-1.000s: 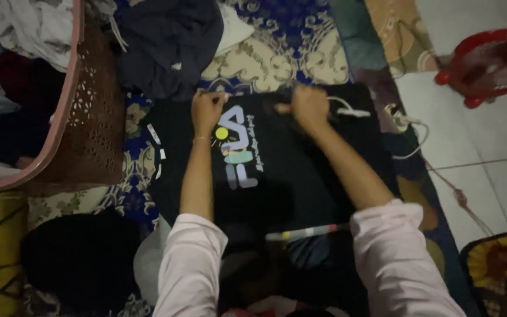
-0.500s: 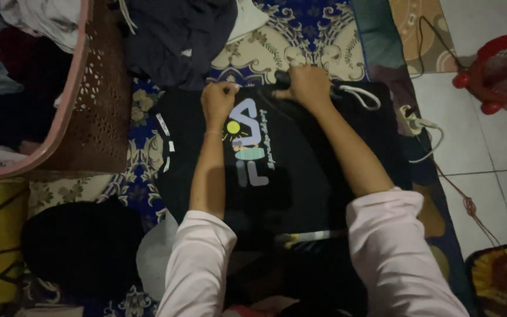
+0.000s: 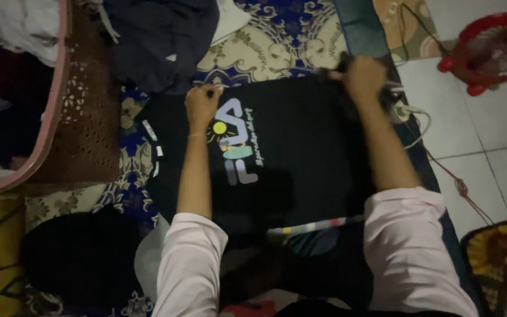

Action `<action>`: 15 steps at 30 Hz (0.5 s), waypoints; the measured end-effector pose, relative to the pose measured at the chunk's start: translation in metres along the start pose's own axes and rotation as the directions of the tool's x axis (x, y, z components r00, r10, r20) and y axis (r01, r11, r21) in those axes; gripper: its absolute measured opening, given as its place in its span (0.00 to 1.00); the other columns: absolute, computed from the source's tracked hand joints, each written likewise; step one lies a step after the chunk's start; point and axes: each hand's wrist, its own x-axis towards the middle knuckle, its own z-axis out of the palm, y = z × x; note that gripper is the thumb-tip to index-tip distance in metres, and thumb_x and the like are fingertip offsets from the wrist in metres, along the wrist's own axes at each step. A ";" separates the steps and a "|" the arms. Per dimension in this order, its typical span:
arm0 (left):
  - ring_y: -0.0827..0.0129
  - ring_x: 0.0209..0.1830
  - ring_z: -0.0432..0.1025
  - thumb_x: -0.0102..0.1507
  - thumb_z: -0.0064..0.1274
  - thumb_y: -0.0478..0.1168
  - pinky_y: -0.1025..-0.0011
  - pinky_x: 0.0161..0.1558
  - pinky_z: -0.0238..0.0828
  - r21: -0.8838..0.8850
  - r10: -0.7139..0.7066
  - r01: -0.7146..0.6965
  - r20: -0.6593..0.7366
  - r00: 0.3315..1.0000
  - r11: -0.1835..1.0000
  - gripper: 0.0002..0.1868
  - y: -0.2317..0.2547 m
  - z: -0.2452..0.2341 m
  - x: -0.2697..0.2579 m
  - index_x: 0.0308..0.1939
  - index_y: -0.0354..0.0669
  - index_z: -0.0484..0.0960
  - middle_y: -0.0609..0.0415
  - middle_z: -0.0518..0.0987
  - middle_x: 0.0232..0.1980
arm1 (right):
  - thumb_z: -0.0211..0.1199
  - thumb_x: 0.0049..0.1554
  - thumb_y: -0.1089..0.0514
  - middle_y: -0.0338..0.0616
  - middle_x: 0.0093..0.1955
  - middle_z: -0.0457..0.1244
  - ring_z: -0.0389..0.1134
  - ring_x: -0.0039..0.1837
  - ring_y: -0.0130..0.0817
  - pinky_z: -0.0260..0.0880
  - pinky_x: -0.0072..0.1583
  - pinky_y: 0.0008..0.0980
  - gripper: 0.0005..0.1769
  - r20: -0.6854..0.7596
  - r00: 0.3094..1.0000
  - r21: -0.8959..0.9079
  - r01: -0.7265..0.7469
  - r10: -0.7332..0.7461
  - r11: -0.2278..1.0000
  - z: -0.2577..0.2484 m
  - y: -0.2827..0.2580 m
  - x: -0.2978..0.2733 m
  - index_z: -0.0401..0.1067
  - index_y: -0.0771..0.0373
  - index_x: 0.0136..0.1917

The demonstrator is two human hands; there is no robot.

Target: Ironing and folding a black t-shirt while sitting on the floor.

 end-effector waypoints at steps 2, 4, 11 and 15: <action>0.45 0.44 0.77 0.62 0.63 0.49 0.52 0.49 0.72 -0.010 0.008 -0.009 -0.012 1.000 1.000 0.13 -0.002 0.003 0.000 0.37 0.42 0.89 0.40 0.84 0.41 | 0.79 0.39 0.25 0.56 0.34 0.69 0.72 0.36 0.52 0.70 0.36 0.49 0.41 -0.112 0.985 -0.122 -0.145 0.132 0.982 -0.006 0.054 -0.008 0.77 0.67 0.38; 0.46 0.48 0.76 0.63 0.62 0.47 0.51 0.56 0.69 0.024 0.087 -0.086 -0.028 0.996 0.996 0.13 0.004 -0.001 -0.006 0.40 0.40 0.87 0.41 0.83 0.45 | 0.79 0.40 0.25 0.56 0.34 0.69 0.72 0.36 0.52 0.70 0.36 0.49 0.42 -0.087 0.977 -0.128 -0.203 0.193 0.971 -0.007 0.092 -0.015 0.76 0.68 0.38; 0.46 0.62 0.70 0.68 0.57 0.42 0.46 0.73 0.57 0.059 0.374 -0.369 -0.195 0.907 0.927 0.17 0.116 0.007 -0.043 0.57 0.36 0.78 0.42 0.77 0.59 | 0.76 0.47 0.27 0.58 0.35 0.69 0.72 0.38 0.53 0.70 0.39 0.49 0.39 0.101 0.982 -0.016 -0.157 0.158 0.987 -0.110 0.046 -0.080 0.78 0.69 0.41; 0.45 0.66 0.68 0.70 0.53 0.44 0.46 0.74 0.55 -0.139 0.329 -0.348 -0.143 0.933 0.927 0.20 0.212 0.011 -0.074 0.62 0.36 0.75 0.42 0.76 0.64 | 0.76 0.42 0.30 0.56 0.35 0.69 0.73 0.39 0.55 0.71 0.40 0.51 0.33 0.178 0.984 0.119 -0.015 -0.007 0.993 -0.138 -0.034 -0.156 0.79 0.61 0.44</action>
